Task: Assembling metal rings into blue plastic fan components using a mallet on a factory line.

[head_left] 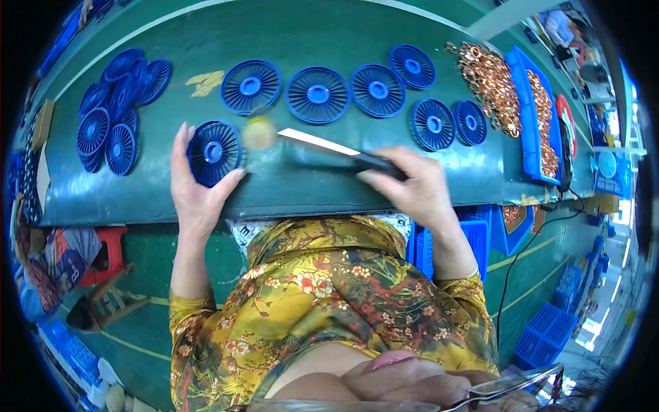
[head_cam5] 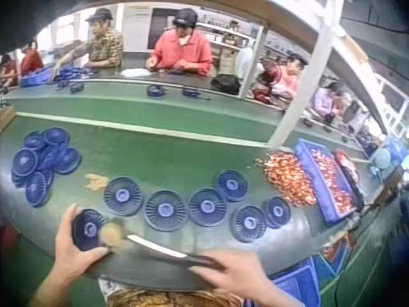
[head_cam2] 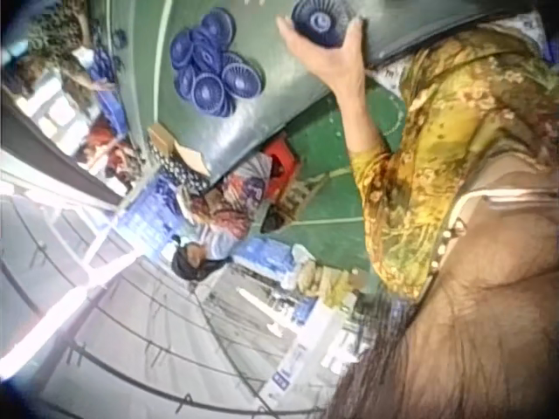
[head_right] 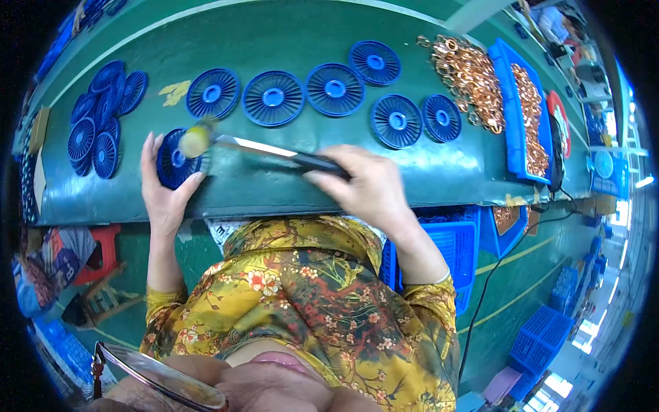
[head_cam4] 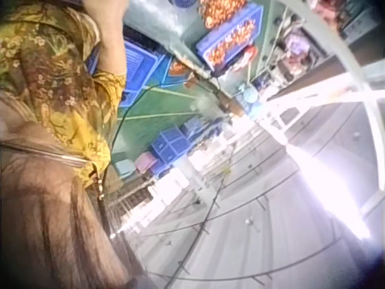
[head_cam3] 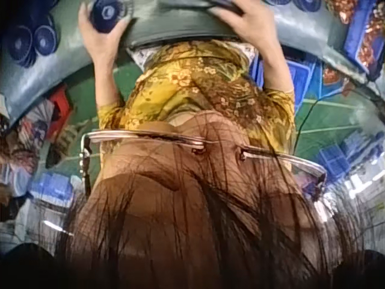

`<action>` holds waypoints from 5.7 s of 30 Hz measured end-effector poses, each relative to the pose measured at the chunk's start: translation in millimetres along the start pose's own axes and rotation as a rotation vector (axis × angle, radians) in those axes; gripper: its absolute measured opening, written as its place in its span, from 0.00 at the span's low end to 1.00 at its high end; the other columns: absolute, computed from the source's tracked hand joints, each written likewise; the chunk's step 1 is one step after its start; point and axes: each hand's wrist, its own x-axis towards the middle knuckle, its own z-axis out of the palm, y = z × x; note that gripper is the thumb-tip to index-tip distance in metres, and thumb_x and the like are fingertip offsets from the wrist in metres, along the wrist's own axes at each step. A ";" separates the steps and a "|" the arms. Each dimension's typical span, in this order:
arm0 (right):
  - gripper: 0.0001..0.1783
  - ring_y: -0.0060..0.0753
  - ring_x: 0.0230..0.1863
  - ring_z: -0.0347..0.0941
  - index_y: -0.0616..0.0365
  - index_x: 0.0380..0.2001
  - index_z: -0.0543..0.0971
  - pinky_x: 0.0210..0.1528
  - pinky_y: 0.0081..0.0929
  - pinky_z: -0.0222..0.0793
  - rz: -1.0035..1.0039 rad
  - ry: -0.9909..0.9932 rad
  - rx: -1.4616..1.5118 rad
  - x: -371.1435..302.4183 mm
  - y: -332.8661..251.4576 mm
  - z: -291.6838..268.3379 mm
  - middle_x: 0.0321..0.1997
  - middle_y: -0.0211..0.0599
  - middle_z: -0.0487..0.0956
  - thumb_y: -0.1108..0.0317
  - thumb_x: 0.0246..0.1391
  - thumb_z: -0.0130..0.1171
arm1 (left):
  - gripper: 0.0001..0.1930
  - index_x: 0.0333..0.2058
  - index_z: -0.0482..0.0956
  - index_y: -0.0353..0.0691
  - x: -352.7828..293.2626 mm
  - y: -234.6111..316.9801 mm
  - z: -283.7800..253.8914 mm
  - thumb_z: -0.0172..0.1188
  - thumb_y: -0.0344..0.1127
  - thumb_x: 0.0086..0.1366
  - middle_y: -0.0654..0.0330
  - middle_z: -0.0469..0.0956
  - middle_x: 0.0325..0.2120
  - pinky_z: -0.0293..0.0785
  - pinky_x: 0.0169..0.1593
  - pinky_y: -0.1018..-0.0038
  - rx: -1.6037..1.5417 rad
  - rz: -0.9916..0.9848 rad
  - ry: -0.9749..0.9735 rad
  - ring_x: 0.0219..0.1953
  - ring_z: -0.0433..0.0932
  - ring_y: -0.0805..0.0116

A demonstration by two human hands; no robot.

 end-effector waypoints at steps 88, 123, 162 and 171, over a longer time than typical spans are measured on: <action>0.07 0.45 0.36 0.75 0.58 0.31 0.77 0.38 0.37 0.71 -0.158 0.149 -0.337 96.2 55.5 11.6 0.35 0.41 0.77 0.65 0.53 0.57 | 0.13 0.40 0.78 0.40 106.8 -29.9 9.5 0.61 0.36 0.56 0.52 0.79 0.38 0.73 0.44 0.63 0.488 0.320 0.133 0.40 0.78 0.55; 0.18 0.44 0.56 0.67 0.55 0.41 0.79 0.60 0.45 0.54 -0.359 0.378 -0.213 22.0 -5.7 22.0 0.49 0.31 0.77 0.65 0.44 0.65 | 0.18 0.52 0.61 0.34 12.2 97.7 95.3 0.52 0.36 0.68 0.62 0.71 0.40 0.70 0.44 0.76 -0.897 -0.164 -0.424 0.40 0.70 0.76; 0.15 0.44 0.65 0.59 0.62 0.47 0.77 0.66 0.37 0.51 -0.173 0.111 0.653 -15.0 19.1 4.0 0.62 0.51 0.66 0.66 0.59 0.52 | 0.22 0.53 0.60 0.33 -14.4 107.7 105.3 0.56 0.36 0.65 0.57 0.73 0.41 0.70 0.49 0.74 -0.772 -0.039 -0.603 0.43 0.73 0.72; 0.21 0.22 0.45 0.71 0.63 0.47 0.69 0.50 0.22 0.68 0.227 0.027 1.076 -15.0 25.5 -3.6 0.42 0.32 0.75 0.73 0.50 0.64 | 0.22 0.52 0.60 0.35 -15.3 109.5 118.1 0.58 0.33 0.63 0.51 0.77 0.36 0.76 0.41 0.70 -0.544 0.204 -0.518 0.38 0.80 0.60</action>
